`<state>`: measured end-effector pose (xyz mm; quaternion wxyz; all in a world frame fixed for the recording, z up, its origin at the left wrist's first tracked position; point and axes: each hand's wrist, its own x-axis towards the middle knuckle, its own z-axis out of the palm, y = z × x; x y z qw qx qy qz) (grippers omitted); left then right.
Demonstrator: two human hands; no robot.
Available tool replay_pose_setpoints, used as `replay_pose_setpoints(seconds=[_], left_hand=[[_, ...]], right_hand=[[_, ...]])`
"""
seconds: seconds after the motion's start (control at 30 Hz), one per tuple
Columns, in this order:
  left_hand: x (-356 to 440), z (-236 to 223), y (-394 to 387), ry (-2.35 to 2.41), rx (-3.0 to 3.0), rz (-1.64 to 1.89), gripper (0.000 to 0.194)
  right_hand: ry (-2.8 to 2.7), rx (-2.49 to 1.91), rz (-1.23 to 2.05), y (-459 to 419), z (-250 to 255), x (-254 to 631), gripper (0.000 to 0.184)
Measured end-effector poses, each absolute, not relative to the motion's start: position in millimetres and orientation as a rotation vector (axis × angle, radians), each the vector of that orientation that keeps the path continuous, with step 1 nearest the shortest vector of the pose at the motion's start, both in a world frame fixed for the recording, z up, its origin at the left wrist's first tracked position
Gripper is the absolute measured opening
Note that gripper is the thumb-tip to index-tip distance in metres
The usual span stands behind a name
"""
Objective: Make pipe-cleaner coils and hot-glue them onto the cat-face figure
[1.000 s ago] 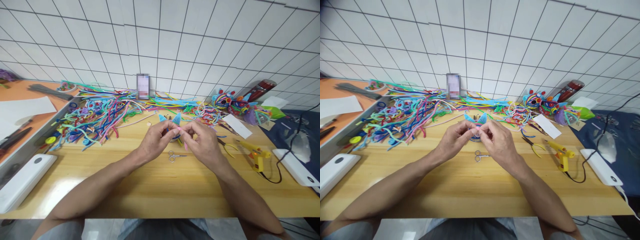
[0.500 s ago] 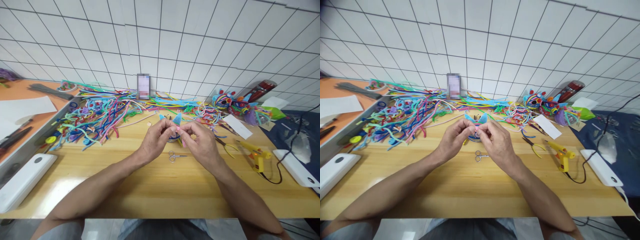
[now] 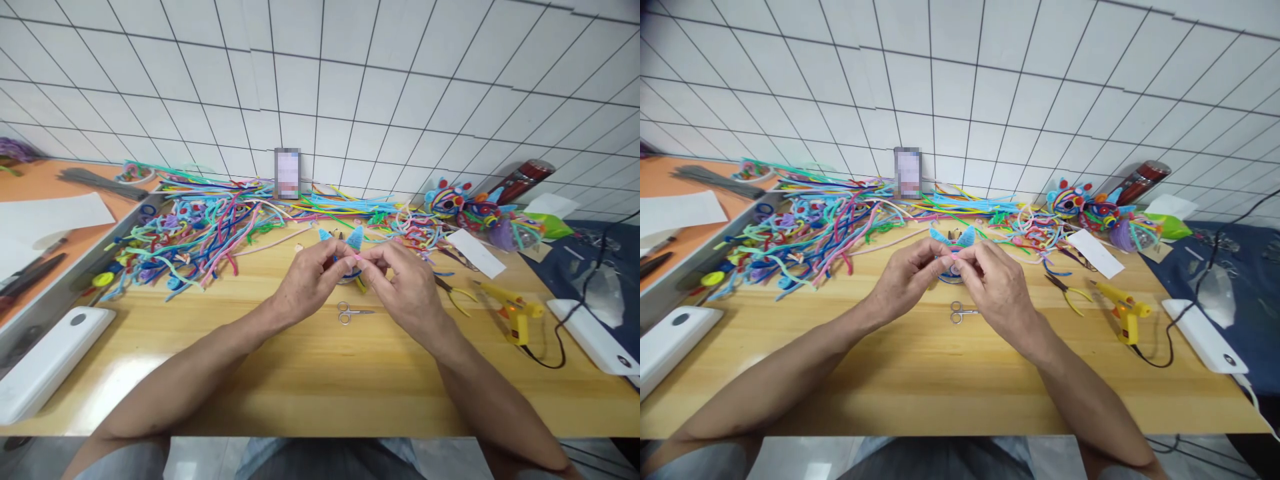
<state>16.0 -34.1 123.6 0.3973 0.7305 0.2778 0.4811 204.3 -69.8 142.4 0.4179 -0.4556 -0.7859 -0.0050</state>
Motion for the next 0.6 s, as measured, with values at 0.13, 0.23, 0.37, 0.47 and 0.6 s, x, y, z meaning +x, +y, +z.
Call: replay_pose_setpoints(seconds=[0.13,0.23,0.37,0.47,0.6], left_hand=[[25,118,-37,0.675,1.473,1.212,0.033],[29,116,-39,0.686,1.310,1.189,0.037],[30,115,-38,0.665,1.222,1.154,0.037],[27,118,-36,0.624,1.324,1.119,0.033],[19,125,-34,0.684,1.765,1.163,0.019]], right_hand=[[-1.901,-1.214,0.156,-68,142,204,0.011],[-1.852,-1.258,0.289,-68,142,203,0.013],[-1.830,-1.278,0.433,-68,145,204,0.012],[-1.880,-1.251,0.345,-69,147,206,0.016],[-2.010,-1.156,0.043,-70,146,208,0.015]])
